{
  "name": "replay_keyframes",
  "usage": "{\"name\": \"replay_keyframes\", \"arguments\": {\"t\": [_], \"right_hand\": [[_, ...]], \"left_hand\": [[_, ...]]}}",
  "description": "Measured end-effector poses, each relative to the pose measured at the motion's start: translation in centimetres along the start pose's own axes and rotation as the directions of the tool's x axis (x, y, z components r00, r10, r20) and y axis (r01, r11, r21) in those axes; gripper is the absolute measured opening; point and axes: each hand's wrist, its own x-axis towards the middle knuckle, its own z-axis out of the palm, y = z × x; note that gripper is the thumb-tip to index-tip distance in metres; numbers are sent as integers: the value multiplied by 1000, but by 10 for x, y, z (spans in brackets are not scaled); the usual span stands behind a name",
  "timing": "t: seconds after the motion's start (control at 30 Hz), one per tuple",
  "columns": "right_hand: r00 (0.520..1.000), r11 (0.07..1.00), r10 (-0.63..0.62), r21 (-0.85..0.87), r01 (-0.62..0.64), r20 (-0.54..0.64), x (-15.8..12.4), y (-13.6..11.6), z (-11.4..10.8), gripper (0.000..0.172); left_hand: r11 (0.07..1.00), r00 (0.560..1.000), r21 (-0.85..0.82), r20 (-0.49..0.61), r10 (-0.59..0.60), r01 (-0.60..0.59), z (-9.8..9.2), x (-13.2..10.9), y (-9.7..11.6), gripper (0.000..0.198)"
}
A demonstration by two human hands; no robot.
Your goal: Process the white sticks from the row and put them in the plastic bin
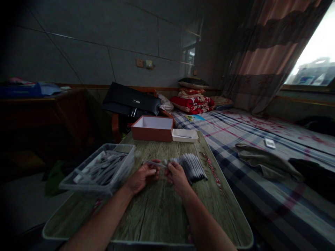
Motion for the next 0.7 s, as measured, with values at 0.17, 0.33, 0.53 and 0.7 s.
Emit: {"name": "replay_keyframes", "arguments": {"t": [0.17, 0.33, 0.53, 0.7], "right_hand": [[993, 993, 58, -104, -48, 99, -2, 4, 3, 45], [991, 987, 45, -161, -24, 127, -3, 11, 1, 49], [982, 973, 73, -230, -31, 174, -2, 14, 0, 49], [989, 964, 18, -266, 21, 144, -4, 11, 7, 40]], "left_hand": [[979, 987, 182, -111, 115, -93, -4, 6, -5, 31], [988, 974, 126, -198, 109, -85, -7, 9, -3, 39], [993, 975, 83, -196, 100, -85, -2, 8, -2, 35], [995, 972, 56, -218, 91, -80, -2, 10, -2, 29]]}}
